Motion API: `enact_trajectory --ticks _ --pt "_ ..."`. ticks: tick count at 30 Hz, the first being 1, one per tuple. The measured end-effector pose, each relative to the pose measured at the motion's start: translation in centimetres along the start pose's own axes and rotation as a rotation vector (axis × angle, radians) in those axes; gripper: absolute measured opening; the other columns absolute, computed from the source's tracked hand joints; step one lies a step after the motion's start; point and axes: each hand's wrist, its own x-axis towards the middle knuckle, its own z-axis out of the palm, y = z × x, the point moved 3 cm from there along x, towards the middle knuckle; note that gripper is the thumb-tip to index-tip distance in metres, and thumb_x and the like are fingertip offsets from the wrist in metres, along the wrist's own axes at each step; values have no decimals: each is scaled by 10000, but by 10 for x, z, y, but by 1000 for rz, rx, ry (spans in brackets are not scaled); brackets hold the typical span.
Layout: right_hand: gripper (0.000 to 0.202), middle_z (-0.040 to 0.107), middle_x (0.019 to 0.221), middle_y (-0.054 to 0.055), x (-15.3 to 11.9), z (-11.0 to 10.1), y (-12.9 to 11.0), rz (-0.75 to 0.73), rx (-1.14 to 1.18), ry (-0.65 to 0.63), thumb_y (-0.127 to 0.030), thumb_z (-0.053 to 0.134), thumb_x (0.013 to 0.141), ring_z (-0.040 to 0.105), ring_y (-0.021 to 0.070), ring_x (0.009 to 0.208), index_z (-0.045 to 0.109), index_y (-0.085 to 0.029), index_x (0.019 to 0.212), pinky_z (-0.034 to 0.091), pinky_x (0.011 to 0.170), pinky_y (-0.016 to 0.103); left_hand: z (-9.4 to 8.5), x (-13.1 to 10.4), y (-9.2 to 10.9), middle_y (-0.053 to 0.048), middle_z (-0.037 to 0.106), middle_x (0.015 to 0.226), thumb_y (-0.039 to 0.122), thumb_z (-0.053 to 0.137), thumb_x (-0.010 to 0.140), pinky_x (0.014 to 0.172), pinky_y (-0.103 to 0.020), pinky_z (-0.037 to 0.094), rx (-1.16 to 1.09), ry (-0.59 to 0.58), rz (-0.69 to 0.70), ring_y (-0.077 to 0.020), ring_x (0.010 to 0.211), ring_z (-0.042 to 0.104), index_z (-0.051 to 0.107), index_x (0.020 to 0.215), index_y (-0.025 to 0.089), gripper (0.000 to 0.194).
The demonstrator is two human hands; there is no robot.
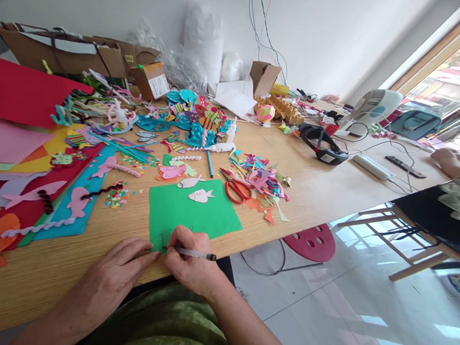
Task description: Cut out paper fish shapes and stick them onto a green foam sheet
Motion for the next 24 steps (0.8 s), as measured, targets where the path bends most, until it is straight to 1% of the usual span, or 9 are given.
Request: enact_trajectory --ticks 5,10,15,20,24 --pt "82 394 492 -72 -1 -1 1 8 -8 34 -147 443 690 355 94 449 465 -208 639 252 449 202 0 1 1 -58 686 963 41 380 907 868 -297 529 3 7 -12 -176 950 616 697 1002 186 361" --pt "88 402 501 -72 -1 0 1 2 15 3 -132 443 683 358 91 451 466 -207 643 260 450 199 -1 2 2 -63 691 957 38 374 905 861 -295 535 12 0 13 -179 946 623 697 996 174 362" --pt "86 392 494 -73 -1 -1 2 13 17 16 -137 447 685 350 91 449 459 -207 638 252 447 199 3 -2 0 -57 677 985 30 389 897 880 -309 526 -6 13 -37 -181 972 608 691 1009 187 358" --pt "84 394 494 -74 0 0 2 -4 40 -14 -135 447 683 345 86 440 460 -206 641 251 439 194 2 -1 1 -62 682 958 60 367 923 839 -296 538 0 8 7 -178 939 615 694 996 178 355" --pt "80 402 497 -70 0 -1 1 9 12 30 -167 454 716 350 89 440 470 -204 647 251 439 198 0 0 1 -63 677 952 56 372 922 840 -300 533 -10 20 -13 -182 936 610 696 994 175 353"
